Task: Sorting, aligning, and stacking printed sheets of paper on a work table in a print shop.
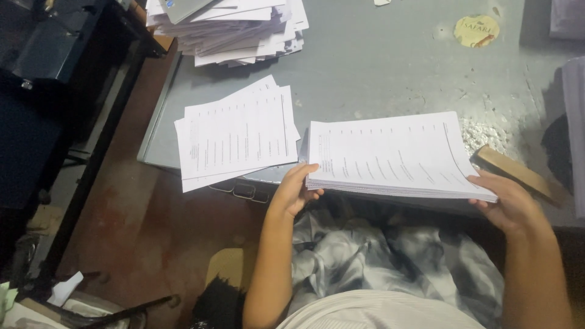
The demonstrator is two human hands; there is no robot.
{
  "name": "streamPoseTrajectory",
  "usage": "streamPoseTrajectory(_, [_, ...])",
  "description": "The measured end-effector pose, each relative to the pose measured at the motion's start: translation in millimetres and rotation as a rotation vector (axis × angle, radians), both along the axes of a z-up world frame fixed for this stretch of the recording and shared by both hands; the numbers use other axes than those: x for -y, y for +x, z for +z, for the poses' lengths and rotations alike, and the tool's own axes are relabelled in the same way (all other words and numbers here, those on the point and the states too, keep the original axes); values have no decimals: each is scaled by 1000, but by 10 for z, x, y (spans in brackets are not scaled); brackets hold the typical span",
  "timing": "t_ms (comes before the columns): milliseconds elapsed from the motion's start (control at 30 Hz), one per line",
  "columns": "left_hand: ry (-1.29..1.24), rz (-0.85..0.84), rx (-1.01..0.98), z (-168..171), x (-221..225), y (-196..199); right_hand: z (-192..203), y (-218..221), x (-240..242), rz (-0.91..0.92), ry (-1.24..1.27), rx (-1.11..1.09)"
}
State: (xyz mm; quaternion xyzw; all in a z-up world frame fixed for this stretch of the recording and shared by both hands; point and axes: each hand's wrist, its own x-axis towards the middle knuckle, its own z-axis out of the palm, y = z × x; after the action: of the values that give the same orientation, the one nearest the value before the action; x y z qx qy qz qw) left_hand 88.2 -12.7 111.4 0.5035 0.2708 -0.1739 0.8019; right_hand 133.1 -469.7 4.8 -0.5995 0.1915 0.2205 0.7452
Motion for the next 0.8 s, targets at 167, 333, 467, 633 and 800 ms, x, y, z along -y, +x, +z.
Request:
streamPoseTrajectory(167, [6,-100,165,-237,-98,-20,244,-224,-182,16,-46,263])
streamPoseTrajectory(333, [341,-165,386,202,-731,-240,1249,-341,-1073,-32,-167,321])
streamPoseTrajectory(467, [754,68,355,73,-1605,-287,1657,-111,-2104,98,-369,262])
streamPoseTrajectory(633, [896,320,330,53,-2332,-332,714,422,-3241,189,-103,589])
streamPoseTrajectory(800, [1124,282,96,-551,-3075,-259,252,794,-3971,362,-313,791])
